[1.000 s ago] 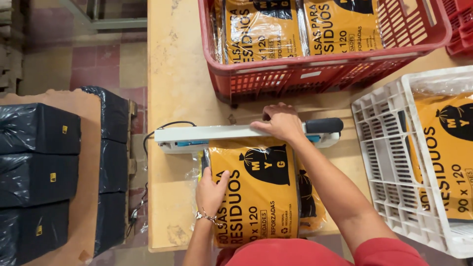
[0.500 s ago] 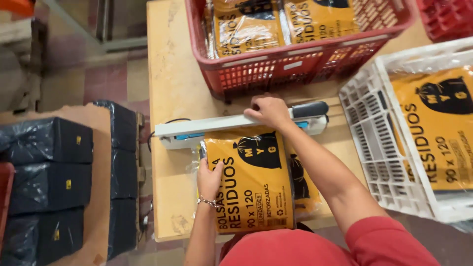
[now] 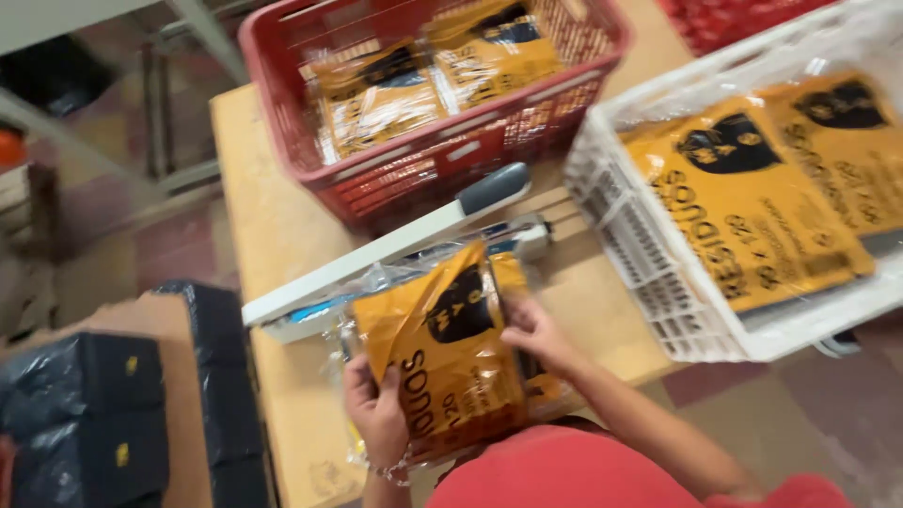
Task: Sealing plastic bags using a manual heat sealer and placing them into a storage crate
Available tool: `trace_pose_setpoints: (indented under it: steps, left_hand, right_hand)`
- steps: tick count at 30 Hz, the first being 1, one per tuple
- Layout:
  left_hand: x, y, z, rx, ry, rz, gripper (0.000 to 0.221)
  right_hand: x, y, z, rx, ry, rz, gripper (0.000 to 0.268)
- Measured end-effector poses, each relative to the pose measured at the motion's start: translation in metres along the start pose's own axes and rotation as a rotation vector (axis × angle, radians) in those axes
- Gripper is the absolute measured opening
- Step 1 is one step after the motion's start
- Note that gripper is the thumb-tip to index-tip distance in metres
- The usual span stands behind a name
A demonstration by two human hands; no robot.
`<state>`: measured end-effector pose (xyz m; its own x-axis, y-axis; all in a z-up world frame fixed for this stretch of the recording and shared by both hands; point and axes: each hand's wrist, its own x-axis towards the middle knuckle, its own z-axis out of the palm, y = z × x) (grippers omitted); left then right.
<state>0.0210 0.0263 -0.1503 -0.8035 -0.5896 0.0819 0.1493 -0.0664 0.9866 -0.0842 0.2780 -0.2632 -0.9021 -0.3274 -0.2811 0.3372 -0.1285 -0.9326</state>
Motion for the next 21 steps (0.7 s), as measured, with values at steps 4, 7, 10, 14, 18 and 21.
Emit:
trace_pose_setpoints:
  steps: [4, 7, 10, 14, 18, 21]
  left_hand:
    - [0.0, 0.045, 0.033, 0.025, -0.018, 0.042, 0.018]
    - [0.003, 0.118, 0.085, -0.123, 0.088, 0.051, 0.044]
    - [0.024, 0.151, 0.098, 0.183, -0.036, 0.179, 0.031]
    - [0.062, 0.157, 0.115, 0.144, -0.284, 0.284, 0.032]
    - [0.106, 0.177, 0.161, 0.364, -0.369, 0.352, 0.015]
    - [0.164, 0.16, 0.195, 0.495, -0.449, 0.413, 0.01]
  right_hand:
    - [-0.05, -0.071, 0.009, 0.315, -0.058, 0.059, 0.074]
    - [-0.082, -0.181, -0.032, 0.049, -0.1, -0.264, 0.048]
    - [-0.141, -0.292, -0.085, -0.66, 0.226, -0.935, 0.054]
    - [-0.194, -0.384, -0.151, -1.349, 0.862, -1.224, 0.012]
    - [-0.181, -0.43, -0.188, -1.617, 0.926, -1.056, 0.022]
    - [-0.113, -0.397, -0.374, -1.344, 0.846, -0.953, 0.022]
